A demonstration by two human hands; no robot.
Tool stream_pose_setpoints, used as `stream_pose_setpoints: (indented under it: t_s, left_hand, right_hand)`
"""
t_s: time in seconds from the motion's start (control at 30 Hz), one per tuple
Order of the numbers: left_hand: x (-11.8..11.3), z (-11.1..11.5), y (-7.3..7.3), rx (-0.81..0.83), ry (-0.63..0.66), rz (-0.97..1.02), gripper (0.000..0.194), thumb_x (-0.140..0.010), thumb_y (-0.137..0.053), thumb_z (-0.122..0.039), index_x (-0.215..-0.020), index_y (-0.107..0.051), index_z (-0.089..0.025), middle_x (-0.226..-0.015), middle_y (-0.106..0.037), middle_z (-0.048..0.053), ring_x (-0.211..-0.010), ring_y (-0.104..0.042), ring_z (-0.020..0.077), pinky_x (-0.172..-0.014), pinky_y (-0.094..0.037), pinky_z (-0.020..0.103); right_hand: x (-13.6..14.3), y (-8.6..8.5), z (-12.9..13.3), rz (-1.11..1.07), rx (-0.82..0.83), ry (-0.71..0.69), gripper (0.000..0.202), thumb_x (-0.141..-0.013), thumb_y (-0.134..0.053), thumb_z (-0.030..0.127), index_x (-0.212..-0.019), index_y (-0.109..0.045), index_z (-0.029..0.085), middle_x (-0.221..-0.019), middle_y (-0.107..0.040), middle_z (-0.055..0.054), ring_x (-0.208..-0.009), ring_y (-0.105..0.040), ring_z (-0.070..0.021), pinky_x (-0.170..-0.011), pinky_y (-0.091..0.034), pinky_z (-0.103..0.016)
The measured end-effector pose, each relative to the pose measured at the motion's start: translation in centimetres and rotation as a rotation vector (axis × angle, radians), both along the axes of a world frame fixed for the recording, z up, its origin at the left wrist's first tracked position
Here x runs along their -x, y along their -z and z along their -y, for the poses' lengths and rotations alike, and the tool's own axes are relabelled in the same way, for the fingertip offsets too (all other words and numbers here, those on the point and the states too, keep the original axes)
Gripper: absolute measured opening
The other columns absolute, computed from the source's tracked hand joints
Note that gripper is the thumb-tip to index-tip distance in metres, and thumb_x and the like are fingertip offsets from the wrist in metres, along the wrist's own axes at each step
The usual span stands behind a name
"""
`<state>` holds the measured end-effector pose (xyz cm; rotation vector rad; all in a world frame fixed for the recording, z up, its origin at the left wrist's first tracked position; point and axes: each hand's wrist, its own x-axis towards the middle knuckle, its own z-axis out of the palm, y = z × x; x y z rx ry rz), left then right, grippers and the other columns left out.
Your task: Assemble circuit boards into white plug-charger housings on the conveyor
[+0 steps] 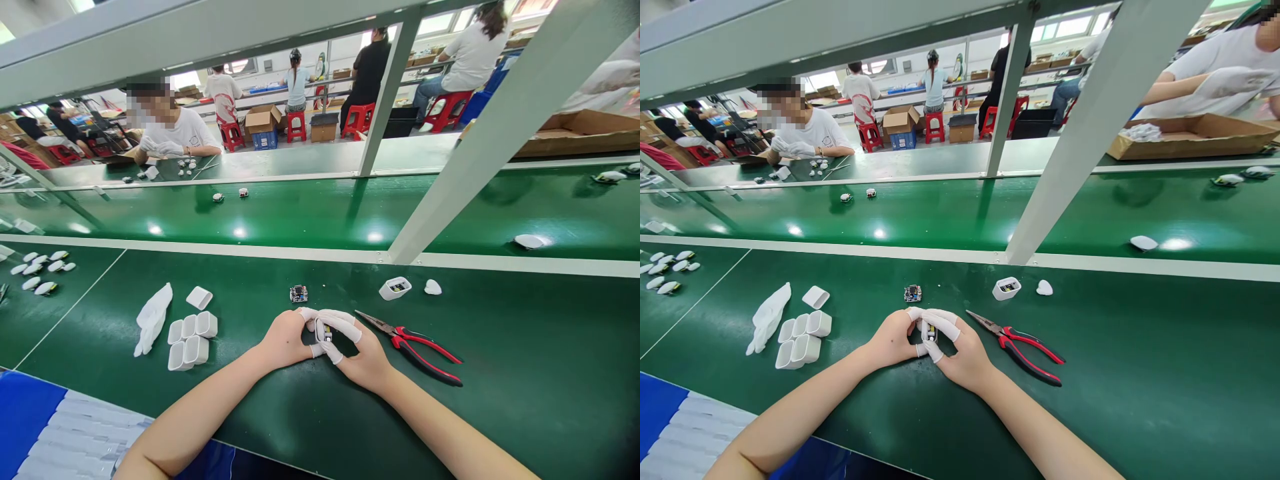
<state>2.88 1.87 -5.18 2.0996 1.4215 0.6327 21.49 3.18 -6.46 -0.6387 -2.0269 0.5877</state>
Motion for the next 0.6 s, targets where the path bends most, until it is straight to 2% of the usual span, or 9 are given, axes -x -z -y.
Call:
stream_pose_setpoints:
  t_s: [0.6]
  left_hand:
    - [-0.06, -0.03, -0.38, 0.016, 0.000, -0.009, 0.028, -0.070, -0.068, -0.033, -0.093, -0.058, -0.021, -0.068, -0.049, -0.004, -0.061, -0.046, 0.0125, -0.058, -0.030, 0.024]
  right_hand:
    - [0.24, -0.53, -0.04, -0.025, -0.022, 0.045, 0.045, -0.078, -0.057, 0.009, -0.120, -0.056, 0.025, -0.111, -0.065, -0.008, -0.102, -0.064, -0.0202, -0.088, -0.057, -0.035]
